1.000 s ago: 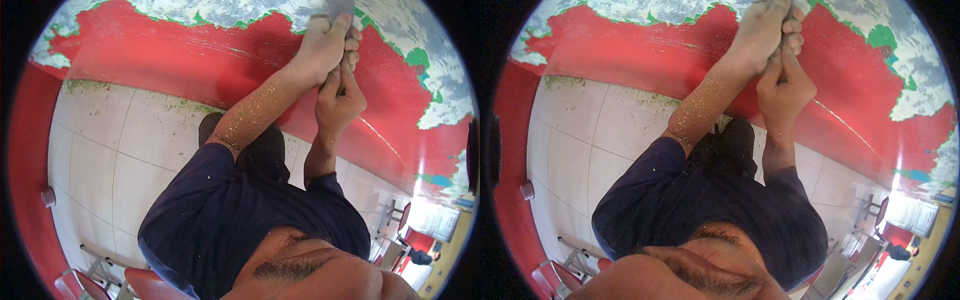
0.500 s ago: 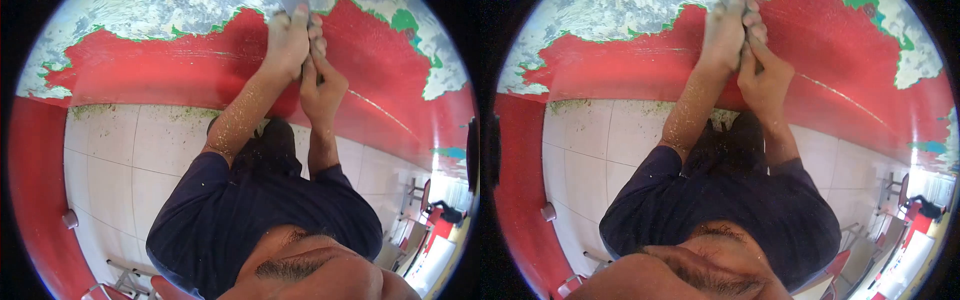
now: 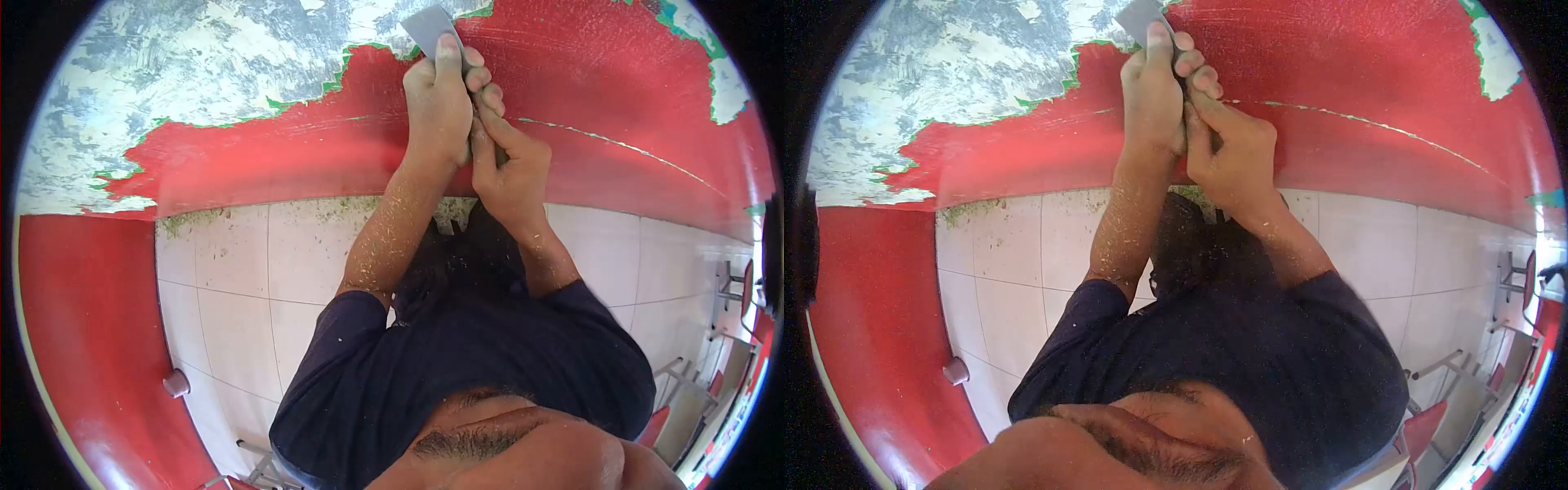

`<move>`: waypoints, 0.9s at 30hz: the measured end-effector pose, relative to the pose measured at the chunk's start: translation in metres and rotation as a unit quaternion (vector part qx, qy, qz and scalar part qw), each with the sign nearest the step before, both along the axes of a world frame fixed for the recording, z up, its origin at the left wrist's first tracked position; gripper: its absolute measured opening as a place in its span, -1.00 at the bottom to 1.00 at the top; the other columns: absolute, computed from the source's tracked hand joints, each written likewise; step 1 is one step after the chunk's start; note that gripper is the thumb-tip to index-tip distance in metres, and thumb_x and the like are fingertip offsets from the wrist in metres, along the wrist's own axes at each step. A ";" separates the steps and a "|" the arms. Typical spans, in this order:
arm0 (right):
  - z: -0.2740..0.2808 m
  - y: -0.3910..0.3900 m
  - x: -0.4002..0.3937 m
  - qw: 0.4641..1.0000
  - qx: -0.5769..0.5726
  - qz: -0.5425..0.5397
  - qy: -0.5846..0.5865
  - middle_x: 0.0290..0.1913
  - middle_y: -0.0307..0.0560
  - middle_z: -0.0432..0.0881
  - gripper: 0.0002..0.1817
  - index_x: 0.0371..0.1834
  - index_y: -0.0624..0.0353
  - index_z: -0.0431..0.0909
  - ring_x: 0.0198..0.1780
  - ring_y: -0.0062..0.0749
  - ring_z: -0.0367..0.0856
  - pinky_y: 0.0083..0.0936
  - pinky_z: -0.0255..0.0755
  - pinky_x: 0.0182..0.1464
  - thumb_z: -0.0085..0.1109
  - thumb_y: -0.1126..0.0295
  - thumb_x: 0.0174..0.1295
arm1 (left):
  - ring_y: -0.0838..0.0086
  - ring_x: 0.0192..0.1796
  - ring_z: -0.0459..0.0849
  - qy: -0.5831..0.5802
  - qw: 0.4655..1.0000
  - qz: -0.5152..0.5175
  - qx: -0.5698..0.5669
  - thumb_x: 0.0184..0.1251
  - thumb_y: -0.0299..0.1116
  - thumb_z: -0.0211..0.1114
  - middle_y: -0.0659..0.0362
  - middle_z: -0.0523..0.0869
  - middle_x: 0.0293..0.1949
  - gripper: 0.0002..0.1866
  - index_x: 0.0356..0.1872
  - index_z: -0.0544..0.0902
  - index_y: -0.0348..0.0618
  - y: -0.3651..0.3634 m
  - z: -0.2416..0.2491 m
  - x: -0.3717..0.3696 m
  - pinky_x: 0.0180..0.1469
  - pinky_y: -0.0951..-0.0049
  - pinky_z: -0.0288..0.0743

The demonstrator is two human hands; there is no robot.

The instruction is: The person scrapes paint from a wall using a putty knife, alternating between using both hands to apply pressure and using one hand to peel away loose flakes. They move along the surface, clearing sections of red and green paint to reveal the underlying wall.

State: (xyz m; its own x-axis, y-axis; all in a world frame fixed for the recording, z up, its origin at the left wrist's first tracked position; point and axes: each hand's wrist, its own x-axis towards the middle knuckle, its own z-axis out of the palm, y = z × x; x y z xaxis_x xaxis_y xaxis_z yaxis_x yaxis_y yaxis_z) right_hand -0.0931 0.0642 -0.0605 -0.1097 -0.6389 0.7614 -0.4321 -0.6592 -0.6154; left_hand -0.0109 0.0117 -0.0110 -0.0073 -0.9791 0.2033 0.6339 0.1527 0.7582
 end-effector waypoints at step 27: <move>0.020 -0.002 0.011 0.998 -0.046 -0.041 -0.024 -0.55 0.10 0.58 -0.81 -0.23 0.20 0.66 -0.52 -0.05 0.61 -0.31 0.46 -0.49 0.19 0.52 0.07 | 0.52 -0.61 0.35 -0.032 0.998 0.001 0.050 0.58 -0.03 -0.18 0.31 0.29 -0.64 -0.57 -0.45 0.38 -0.08 0.006 0.024 0.001 -0.53 0.46 0.36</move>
